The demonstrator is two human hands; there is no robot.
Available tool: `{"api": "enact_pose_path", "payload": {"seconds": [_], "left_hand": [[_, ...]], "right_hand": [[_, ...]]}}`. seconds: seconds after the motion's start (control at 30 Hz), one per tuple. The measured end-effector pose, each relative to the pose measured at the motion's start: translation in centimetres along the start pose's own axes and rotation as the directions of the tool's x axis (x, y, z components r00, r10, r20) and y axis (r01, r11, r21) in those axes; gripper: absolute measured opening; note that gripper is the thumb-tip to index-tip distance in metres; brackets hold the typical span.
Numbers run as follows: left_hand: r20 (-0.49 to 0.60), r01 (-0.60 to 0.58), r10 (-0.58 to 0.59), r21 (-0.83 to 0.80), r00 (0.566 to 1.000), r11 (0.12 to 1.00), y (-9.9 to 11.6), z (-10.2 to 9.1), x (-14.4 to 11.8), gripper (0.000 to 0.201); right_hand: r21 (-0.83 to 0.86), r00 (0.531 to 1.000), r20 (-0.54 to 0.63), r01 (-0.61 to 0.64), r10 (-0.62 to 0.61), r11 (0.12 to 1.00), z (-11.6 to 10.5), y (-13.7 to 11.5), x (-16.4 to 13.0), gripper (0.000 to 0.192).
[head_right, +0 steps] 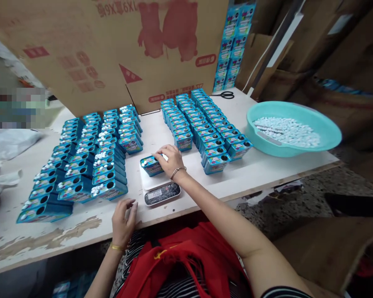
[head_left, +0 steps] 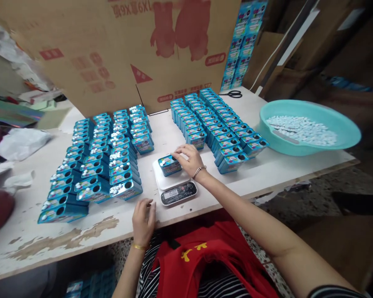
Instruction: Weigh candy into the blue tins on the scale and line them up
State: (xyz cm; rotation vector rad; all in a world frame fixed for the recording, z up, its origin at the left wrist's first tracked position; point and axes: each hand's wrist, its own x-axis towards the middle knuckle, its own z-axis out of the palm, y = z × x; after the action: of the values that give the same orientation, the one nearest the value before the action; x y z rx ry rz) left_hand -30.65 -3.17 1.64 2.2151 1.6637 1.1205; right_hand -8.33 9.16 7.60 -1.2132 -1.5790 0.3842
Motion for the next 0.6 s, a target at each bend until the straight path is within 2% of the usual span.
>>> {"api": "enact_pose_path", "payload": {"seconds": [0.13, 0.23, 0.37, 0.5, 0.6], "left_hand": [[-0.104, -0.169, 0.178, 0.093, 0.978, 0.981, 2.6, -0.2, 4.4, 0.036], [-0.051, -0.212, 0.229, 0.224, 0.972, 0.951, 3.8, 0.0, 7.7, 0.048], [0.084, -0.271, 0.257, 0.327, 0.963, 0.905, 4.6, 0.9, 10.3, 0.048], [0.156, -0.343, 0.307, 0.36, 0.939, 0.867, 5.8, 2.4, 12.3, 0.044], [0.177, -0.398, 0.358, 0.354, 0.917, 0.846, 7.2, 3.1, 13.9, 0.041]], "right_hand": [[0.012, 0.999, -0.043, -0.001, 0.001, 1.0, -1.2, 0.3, -0.5, 0.017], [-0.001, 0.993, -0.111, -0.045, 0.044, 0.999, -4.5, 1.4, -1.2, 0.02], [-0.082, 0.954, -0.272, -0.154, 0.127, 0.985, -11.5, 5.0, -2.2, 0.023], [-0.217, 0.858, -0.465, -0.347, 0.216, 0.912, -19.8, 9.5, -2.4, 0.029], [-0.327, 0.796, -0.57, -0.448, 0.204, 0.832, -25.6, 12.2, -1.0, 0.026]]}}
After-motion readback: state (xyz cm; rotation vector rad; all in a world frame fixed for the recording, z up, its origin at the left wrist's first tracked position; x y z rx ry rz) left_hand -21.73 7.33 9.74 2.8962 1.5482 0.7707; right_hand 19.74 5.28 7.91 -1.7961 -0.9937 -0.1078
